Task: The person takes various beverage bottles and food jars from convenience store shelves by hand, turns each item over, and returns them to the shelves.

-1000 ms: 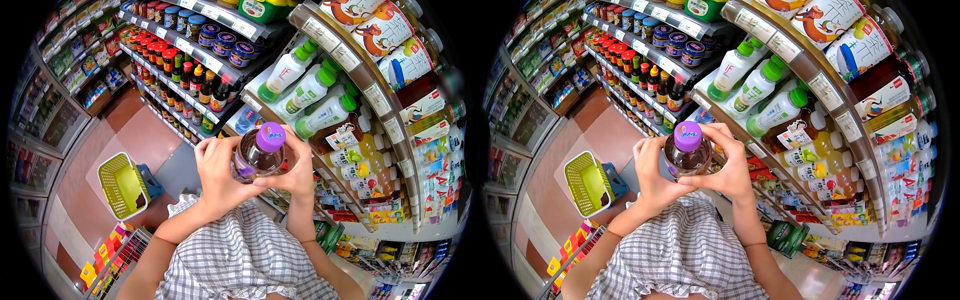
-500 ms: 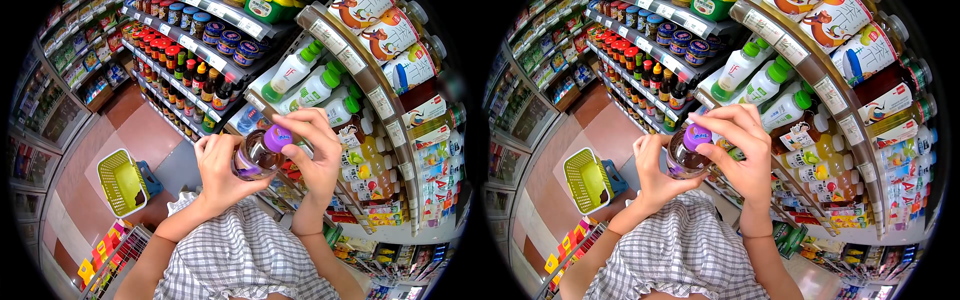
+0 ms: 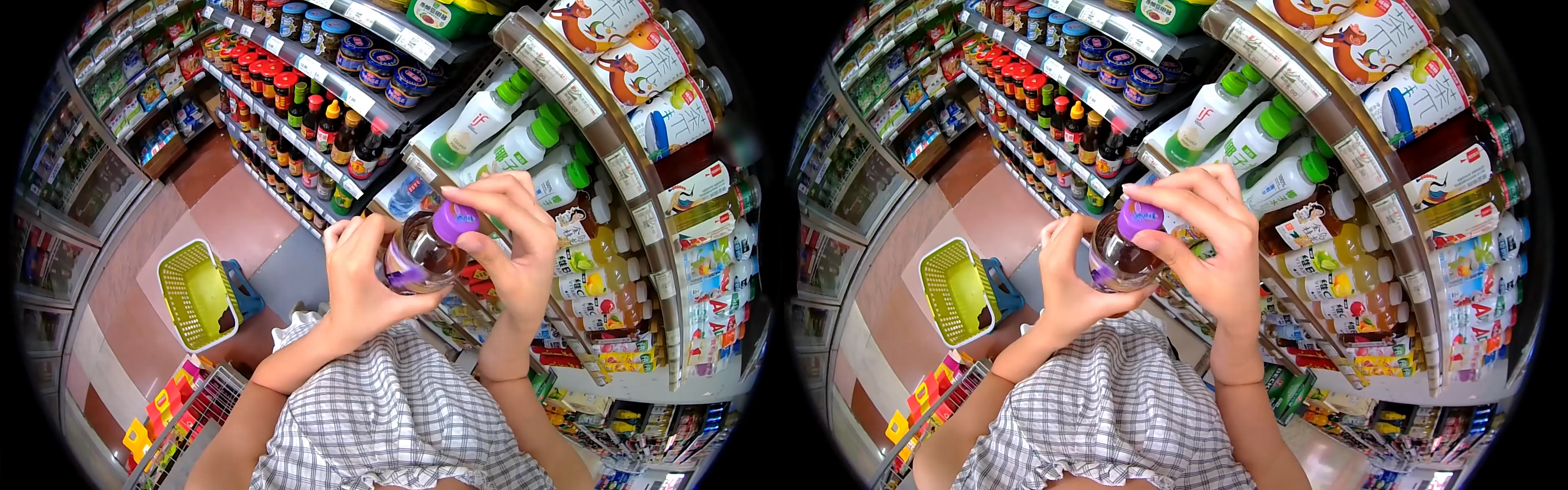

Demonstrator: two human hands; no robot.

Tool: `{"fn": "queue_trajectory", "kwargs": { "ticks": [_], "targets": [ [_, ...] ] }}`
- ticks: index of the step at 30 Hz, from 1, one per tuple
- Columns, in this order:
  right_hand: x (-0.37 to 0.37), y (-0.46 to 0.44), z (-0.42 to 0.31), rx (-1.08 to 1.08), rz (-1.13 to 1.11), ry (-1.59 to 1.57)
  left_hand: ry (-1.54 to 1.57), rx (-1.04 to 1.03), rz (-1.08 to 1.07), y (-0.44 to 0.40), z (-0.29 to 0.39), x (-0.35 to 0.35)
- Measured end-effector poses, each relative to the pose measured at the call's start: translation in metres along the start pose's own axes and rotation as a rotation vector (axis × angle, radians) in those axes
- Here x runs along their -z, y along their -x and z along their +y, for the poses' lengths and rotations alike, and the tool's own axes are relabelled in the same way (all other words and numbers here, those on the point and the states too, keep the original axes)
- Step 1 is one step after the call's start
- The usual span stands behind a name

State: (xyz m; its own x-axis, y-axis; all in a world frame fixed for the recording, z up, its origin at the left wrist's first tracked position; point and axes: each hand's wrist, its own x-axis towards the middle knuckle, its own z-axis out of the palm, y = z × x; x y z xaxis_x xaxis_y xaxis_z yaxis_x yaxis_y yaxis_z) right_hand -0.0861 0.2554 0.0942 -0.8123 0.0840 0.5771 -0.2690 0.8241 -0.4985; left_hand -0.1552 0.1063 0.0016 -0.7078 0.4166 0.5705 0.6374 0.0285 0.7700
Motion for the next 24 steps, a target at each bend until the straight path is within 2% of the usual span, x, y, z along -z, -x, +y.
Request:
{"fn": "queue_trajectory", "kwargs": {
  "ticks": [3, 6, 10, 13, 15, 17, 21, 24],
  "targets": [
    [0.001, -0.005, 0.000, -0.080, -0.063, 0.006, 0.155, 0.167, -0.148, -0.003, 0.001, 0.006],
    [0.002, -0.016, 0.014, -0.106, -0.133, -0.034, 0.591, 0.428, -0.330, -0.008, 0.001, 0.007],
    [0.000, -0.021, 0.029, -0.280, -0.204, -0.223, 0.963, 0.533, -0.459, -0.008, -0.010, 0.001],
    [-0.002, -0.025, 0.029, -0.418, -0.278, -0.231, 1.039, 0.553, -0.482, -0.008, -0.016, 0.001],
    [-0.002, -0.029, 0.027, -0.427, -0.313, -0.181, 1.051, 0.659, -0.485, -0.011, -0.010, 0.004],
    [0.001, -0.036, 0.023, -0.433, -0.396, -0.118, 1.035, 0.627, -0.484, -0.010, -0.013, 0.005],
    [0.002, -0.045, 0.028, -0.527, -0.607, -0.263, 1.105, 0.607, -0.515, -0.005, -0.030, -0.001],
    [0.005, -0.051, 0.039, -0.496, -0.695, -0.393, 1.206, 0.611, -0.546, -0.004, -0.040, -0.004]
  ]
}}
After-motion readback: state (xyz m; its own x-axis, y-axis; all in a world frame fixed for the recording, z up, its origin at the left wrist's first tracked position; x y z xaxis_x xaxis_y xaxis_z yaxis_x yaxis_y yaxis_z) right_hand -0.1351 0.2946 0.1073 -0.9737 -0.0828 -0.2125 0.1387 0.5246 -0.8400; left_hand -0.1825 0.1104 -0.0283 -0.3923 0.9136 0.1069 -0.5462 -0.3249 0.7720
